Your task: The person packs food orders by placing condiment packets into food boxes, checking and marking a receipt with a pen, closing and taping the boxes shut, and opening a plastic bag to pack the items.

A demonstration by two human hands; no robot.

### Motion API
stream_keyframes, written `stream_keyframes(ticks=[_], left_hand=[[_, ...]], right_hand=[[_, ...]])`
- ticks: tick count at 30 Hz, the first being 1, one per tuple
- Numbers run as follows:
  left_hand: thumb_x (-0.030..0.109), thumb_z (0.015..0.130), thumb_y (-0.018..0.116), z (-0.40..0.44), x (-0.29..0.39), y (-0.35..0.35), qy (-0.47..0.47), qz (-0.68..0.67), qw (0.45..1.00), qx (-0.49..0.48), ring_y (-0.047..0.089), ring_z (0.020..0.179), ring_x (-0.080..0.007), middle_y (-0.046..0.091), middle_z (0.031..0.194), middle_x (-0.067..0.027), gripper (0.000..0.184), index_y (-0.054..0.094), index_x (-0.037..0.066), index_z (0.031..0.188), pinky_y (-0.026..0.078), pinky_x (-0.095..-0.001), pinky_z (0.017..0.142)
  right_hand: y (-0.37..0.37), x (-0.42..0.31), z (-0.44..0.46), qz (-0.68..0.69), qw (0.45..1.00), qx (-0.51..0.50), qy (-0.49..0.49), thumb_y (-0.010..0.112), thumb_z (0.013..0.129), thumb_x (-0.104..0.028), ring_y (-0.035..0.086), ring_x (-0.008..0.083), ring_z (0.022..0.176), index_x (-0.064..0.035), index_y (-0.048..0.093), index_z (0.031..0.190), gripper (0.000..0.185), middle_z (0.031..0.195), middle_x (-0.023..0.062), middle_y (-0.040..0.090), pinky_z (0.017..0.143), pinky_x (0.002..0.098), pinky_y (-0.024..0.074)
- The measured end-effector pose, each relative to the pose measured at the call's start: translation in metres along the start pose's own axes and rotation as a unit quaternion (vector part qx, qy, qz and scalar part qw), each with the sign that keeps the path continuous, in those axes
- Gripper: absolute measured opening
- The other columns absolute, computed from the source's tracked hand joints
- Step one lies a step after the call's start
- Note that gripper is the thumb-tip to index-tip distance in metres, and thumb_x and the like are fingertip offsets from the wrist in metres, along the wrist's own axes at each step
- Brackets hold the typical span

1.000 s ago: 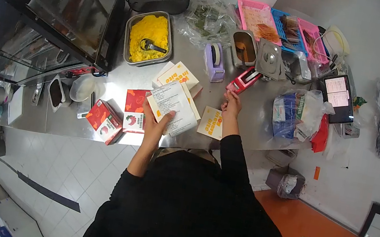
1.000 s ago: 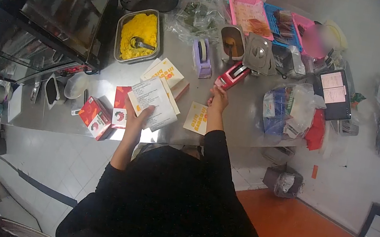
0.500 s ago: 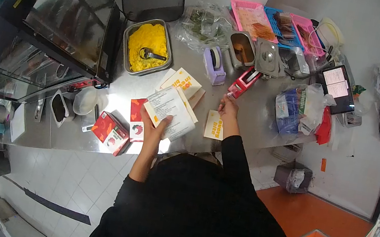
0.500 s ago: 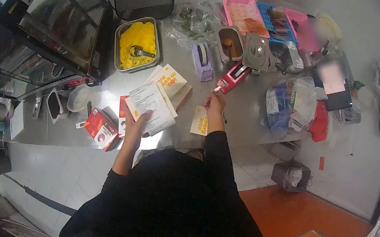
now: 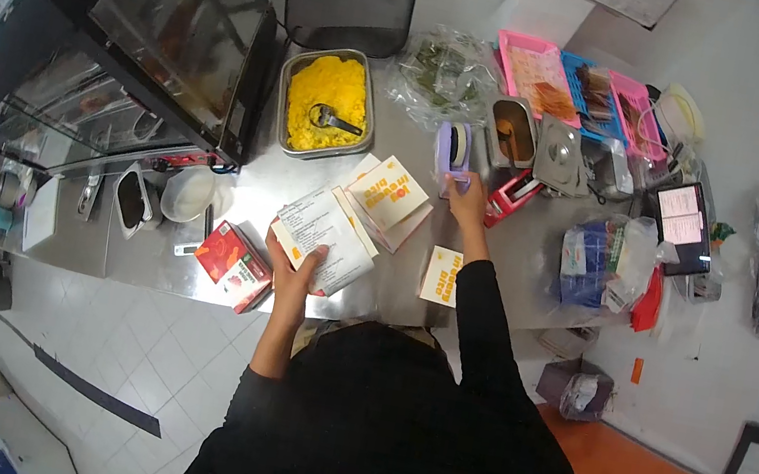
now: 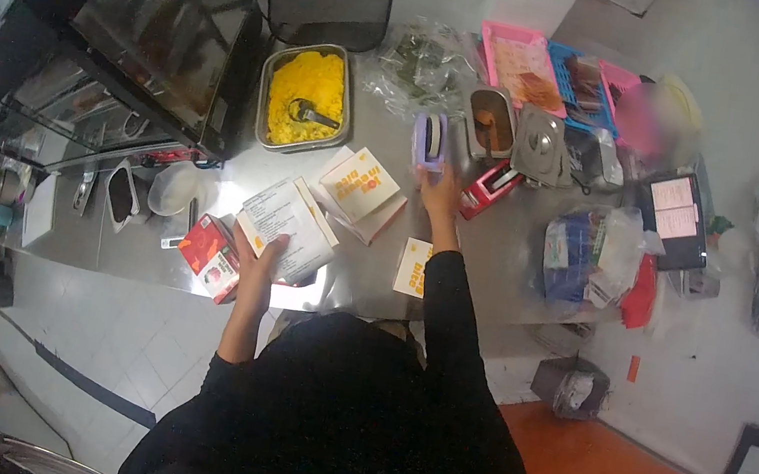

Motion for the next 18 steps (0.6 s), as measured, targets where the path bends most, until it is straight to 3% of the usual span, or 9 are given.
stream_keyframes(ticks=[1, 4, 5, 8, 11, 15, 18], left_hand=[[0.01, 0.077, 0.064, -0.001, -0.004, -0.001, 0.005, 0.007, 1.0, 0.003, 0.045, 0.113, -0.0236, 0.041, 0.124, -0.0145, 0.075, 0.018, 0.005, 0.136, 0.039, -0.0336, 0.094], [0.01, 0.077, 0.063, -0.004, -0.008, -0.002, -0.004, 0.012, 1.0, 0.004, 0.047, 0.11, -0.0233, 0.043, 0.122, -0.0149, 0.073, 0.02, 0.005, 0.136, 0.042, -0.0333, 0.092], [0.01, 0.077, 0.063, -0.004, -0.008, -0.001, -0.004, 0.015, 1.0, 0.001, 0.047, 0.11, -0.0232, 0.043, 0.122, -0.0149, 0.073, 0.019, 0.005, 0.136, 0.042, -0.0331, 0.092], [0.009, 0.077, 0.063, -0.004, -0.005, 0.002, -0.01, 0.001, 1.0, 0.002, 0.048, 0.11, -0.0233, 0.044, 0.12, -0.015, 0.073, 0.019, 0.005, 0.135, 0.042, -0.0327, 0.091], [0.007, 0.076, 0.065, -0.001, -0.004, 0.006, -0.031, -0.034, 0.999, -0.007, 0.046, 0.113, -0.023, 0.042, 0.123, -0.0144, 0.077, 0.017, 0.006, 0.136, 0.042, -0.0329, 0.093], [0.008, 0.076, 0.066, 0.003, -0.001, 0.013, -0.037, -0.03, 0.998, -0.037, 0.047, 0.112, -0.0233, 0.043, 0.122, -0.0154, 0.079, 0.014, 0.006, 0.135, 0.042, -0.0335, 0.093], [0.008, 0.079, 0.062, 0.002, 0.003, 0.019, 0.004, 0.0, 0.999, -0.053, 0.051, 0.108, -0.0247, 0.044, 0.121, -0.0167, 0.073, 0.016, 0.006, 0.135, 0.046, -0.0328, 0.088]], right_hand=[[-0.022, -0.024, -0.003, 0.159, 0.968, -0.086, 0.174, 0.068, 0.079, -0.04, 0.061, 0.0261, 0.078, -0.0043, 0.059, 0.1, 0.042, 0.092, 0.0113, 0.06, 0.065, 0.0391, 0.0545], [-0.013, -0.007, 0.008, 0.346, 0.872, -0.168, 0.302, 0.064, 0.084, -0.033, 0.058, 0.0157, 0.068, -0.006, 0.061, 0.097, 0.03, 0.084, 0.0047, 0.057, 0.054, 0.0325, 0.0551], [-0.009, -0.001, 0.011, 0.401, 0.855, -0.192, 0.267, 0.062, 0.086, -0.023, 0.056, 0.0131, 0.066, -0.0059, 0.061, 0.096, 0.02, 0.082, 0.0028, 0.057, 0.059, 0.0305, 0.0548], [0.005, 0.026, -0.002, 0.377, 0.91, -0.099, 0.143, 0.062, 0.086, -0.019, 0.056, 0.0136, 0.064, -0.0035, 0.061, 0.094, 0.017, 0.081, 0.0033, 0.058, 0.065, 0.0294, 0.0548], [0.011, 0.036, -0.026, 0.335, 0.933, -0.047, 0.125, 0.063, 0.085, -0.015, 0.056, 0.0123, 0.063, -0.0023, 0.059, 0.092, 0.015, 0.079, 0.0026, 0.059, 0.071, 0.03, 0.0546], [-0.003, 0.009, -0.03, 0.561, 0.744, -0.121, 0.341, 0.061, 0.084, -0.01, 0.057, 0.0156, 0.061, -0.004, 0.057, 0.093, 0.012, 0.077, 0.0038, 0.058, 0.072, 0.0362, 0.0554], [0.056, 0.062, -0.024, 0.488, 0.714, -0.272, 0.423, 0.063, 0.083, -0.013, 0.053, 0.0153, 0.055, -0.0045, 0.057, 0.094, 0.015, 0.074, 0.0031, 0.055, 0.072, 0.0378, 0.0556]])
Point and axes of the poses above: each hand's wrist, its own z-axis towards the middle knuckle, its own y-axis out of the palm, x = y × z, the point moved 3 cm from there along z, towards the middle knuckle
